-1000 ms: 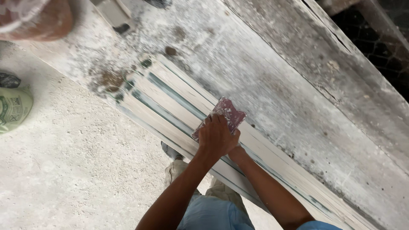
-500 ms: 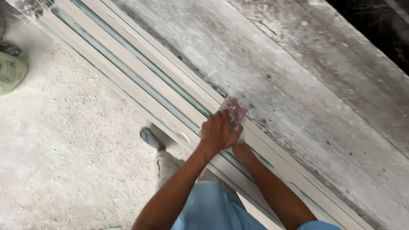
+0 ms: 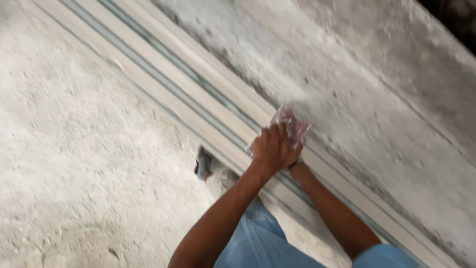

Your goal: The person scoops white plaster from a bucket and applies it to a long, grooved molding using a red trowel. They repeatedly smooth the plaster into the grooves along the length of the molding.

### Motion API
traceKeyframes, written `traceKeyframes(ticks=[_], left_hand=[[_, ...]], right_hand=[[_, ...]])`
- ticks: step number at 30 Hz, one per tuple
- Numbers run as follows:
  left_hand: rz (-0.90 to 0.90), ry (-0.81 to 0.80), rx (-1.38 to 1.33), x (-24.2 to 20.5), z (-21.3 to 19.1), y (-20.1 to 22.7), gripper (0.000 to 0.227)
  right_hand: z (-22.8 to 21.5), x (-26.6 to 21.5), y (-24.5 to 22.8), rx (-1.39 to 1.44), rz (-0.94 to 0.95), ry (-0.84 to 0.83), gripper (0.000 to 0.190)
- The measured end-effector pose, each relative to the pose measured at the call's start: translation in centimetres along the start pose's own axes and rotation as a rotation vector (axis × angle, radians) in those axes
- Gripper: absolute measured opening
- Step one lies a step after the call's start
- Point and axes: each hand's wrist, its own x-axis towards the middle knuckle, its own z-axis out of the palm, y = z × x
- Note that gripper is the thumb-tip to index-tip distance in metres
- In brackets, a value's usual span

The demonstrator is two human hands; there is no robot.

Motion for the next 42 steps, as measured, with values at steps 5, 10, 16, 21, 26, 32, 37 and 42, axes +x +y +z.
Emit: traceKeyframes(ticks=[5, 10, 16, 21, 26, 32, 37, 42], left_hand=[[-0.133, -0.148, -0.121, -4.6, 5.0, 12.5, 0.09], [-0.188, -0.325, -0.232, -9.6, 9.3, 25.9, 0.09], [-0.162, -0.427, -0.198, -14.7, 15.0, 41.1, 0.094], [-0.237, -0.64, -0.239, -20.3, 21.6, 55.4, 0.095], [-0.244, -0.688, -0.272, -26.5, 27.5, 70.6, 0.074], [-0.176, -0.701, -0.262, -30.7, 31.8, 82.7, 0.066], [-0.162, -0.668, -0.263, -32.0, 33.6, 85.1, 0.063], [-0.272, -0.734, -0.357, -33.4, 34.9, 87.1, 0.061]], right_hand=[[-0.9, -12.0, 8.1, -0.626, -0.073, 0.082, 0.08], [0.3, -25.5, 17.8, -0.585, -0.121, 0.217, 0.079], [0.0, -39.5, 27.5, -0.662, -0.072, 0.128, 0.076], [1.1, -52.1, 38.7, -0.327, -0.036, 0.084, 0.073], [3.6, -67.1, 51.0, -0.269, -0.054, 0.119, 0.074], [5.1, -76.2, 58.0, 1.103, -0.092, 0.159, 0.069], [7.5, -80.1, 59.1, 1.01, 0.01, 0.217, 0.056], [9.7, -80.7, 57.2, 0.909, 0.168, 0.174, 0.046]])
